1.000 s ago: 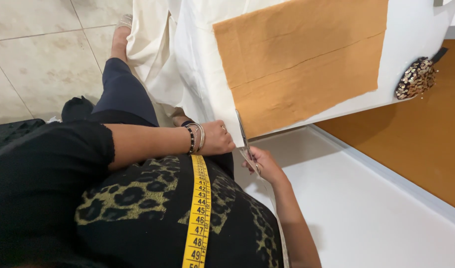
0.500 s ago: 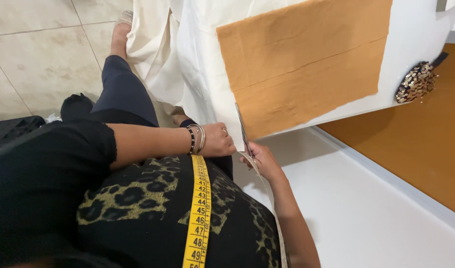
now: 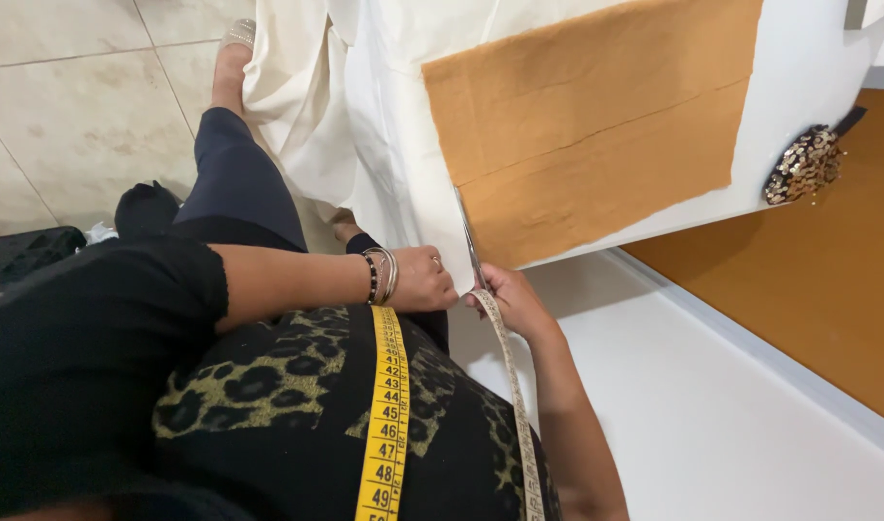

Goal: Measuring, marking, and cutting fabric on a work surface

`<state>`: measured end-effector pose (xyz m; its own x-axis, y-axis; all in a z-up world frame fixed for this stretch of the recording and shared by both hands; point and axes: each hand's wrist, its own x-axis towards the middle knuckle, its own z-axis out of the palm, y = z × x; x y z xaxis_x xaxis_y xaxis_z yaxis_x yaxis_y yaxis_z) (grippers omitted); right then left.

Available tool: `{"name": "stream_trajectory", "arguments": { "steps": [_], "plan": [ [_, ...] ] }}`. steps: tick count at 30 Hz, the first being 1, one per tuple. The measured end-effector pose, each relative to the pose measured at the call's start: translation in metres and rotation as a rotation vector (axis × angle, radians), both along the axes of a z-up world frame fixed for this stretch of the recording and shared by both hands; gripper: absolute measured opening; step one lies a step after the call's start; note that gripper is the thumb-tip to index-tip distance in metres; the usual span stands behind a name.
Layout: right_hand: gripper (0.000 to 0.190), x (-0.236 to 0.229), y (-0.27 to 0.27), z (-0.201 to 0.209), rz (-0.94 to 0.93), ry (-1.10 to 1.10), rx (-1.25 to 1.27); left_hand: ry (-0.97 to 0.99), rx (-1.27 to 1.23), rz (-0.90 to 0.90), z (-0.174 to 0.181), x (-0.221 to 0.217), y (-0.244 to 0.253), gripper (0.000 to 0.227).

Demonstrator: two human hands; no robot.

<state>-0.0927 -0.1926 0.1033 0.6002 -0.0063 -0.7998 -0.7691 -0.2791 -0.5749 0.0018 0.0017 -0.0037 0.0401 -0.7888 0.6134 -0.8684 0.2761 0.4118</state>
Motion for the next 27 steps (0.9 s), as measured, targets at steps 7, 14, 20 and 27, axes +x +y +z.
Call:
{"name": "stream_trajectory", "arguments": {
  "steps": [7, 14, 20, 27],
  "plan": [
    [0.033, -0.025, -0.006, -0.027, 0.008, -0.022, -0.046, 0.050, -0.009, -0.026, 0.002, 0.003, 0.002, 0.015],
    [0.041, -0.016, -0.012, -0.022, 0.068, -0.036, -0.012, 0.071, -0.027, -0.032, -0.002, 0.000, 0.004, 0.017],
    [0.057, 0.019, -0.008, -0.004, 0.127, -0.029, -0.020, 0.077, -0.027, -0.027, 0.001, 0.004, 0.003, 0.018],
    [0.056, 0.016, -0.002, -0.012, 0.098, -0.052, -0.062, 0.103, -0.042, -0.030, 0.001, 0.007, 0.005, 0.017]
  ]
}}
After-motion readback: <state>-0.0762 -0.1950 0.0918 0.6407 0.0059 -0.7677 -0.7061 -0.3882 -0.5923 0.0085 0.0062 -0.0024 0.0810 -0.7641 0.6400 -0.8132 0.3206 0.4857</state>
